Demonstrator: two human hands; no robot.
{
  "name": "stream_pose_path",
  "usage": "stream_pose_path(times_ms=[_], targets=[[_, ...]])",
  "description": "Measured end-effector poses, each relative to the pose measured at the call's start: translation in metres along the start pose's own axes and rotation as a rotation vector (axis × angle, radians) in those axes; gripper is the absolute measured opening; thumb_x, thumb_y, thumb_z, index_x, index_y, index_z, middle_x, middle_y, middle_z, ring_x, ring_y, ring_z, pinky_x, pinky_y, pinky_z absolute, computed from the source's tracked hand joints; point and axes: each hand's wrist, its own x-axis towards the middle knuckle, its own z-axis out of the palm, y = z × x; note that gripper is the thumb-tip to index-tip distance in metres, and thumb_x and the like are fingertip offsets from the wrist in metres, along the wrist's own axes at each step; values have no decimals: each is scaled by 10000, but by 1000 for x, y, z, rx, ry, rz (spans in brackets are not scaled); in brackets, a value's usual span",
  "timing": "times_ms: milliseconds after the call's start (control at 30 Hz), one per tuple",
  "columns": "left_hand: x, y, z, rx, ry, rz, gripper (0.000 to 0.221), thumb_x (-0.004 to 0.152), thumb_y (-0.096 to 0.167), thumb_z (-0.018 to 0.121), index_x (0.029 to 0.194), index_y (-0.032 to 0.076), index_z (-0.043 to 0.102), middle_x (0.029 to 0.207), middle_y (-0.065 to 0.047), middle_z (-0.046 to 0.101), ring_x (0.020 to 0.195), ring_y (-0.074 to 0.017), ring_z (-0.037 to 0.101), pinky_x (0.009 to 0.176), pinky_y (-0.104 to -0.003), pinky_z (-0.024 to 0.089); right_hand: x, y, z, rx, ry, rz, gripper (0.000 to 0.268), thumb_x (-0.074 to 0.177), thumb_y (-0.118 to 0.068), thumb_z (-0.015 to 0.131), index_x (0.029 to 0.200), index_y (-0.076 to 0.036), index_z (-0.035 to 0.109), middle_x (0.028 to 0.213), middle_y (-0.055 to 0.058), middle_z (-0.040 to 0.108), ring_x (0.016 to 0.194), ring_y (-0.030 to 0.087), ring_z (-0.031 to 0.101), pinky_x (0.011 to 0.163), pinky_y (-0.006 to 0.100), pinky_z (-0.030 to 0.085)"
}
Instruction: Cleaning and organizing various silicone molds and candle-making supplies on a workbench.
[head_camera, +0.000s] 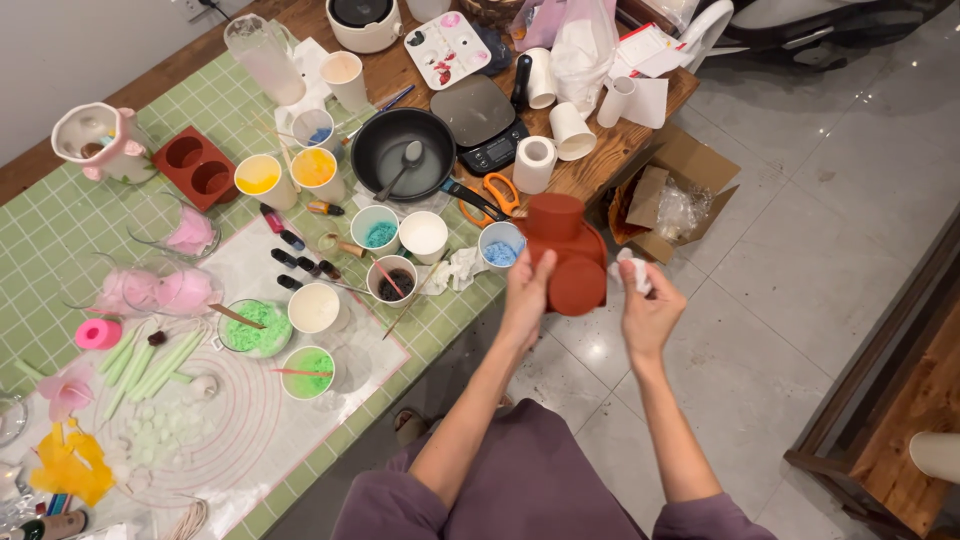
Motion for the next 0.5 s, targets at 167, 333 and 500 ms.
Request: stream_pose_path(times_ms=[167, 333, 500], targets=[[8, -16, -30, -203, -103, -4, 378, 1086, 210, 562, 1390, -14, 547, 1287, -117, 691, 1114, -178, 672, 983, -347, 556, 7, -16, -13, 143, 47, 154, 207, 1058, -165, 680, 1171, 6, 713, 1008, 45, 716, 879, 76, 615, 775, 225, 497], [2, -5, -20, -231, -184, -32, 416, 1078, 227, 567, 1420, -8, 539, 1327, -103, 677, 1164, -166, 658, 1005, -327, 535, -3, -43, 8, 149, 25, 73, 262, 1073, -164, 609, 1302, -39, 642, 1175, 69, 708, 1008, 104, 667, 865, 249, 558], [2, -1, -19, -71, -166, 109, 396, 1072, 203, 580, 1397, -19, 536, 1296, -101, 684, 1149, -155, 651, 1003, -327, 533, -16, -76, 19, -147, -224, -249, 289, 1056, -18, 584, 1336, 44, 624, 1301, 153, 662, 1164, 225, 645, 982, 312, 501]])
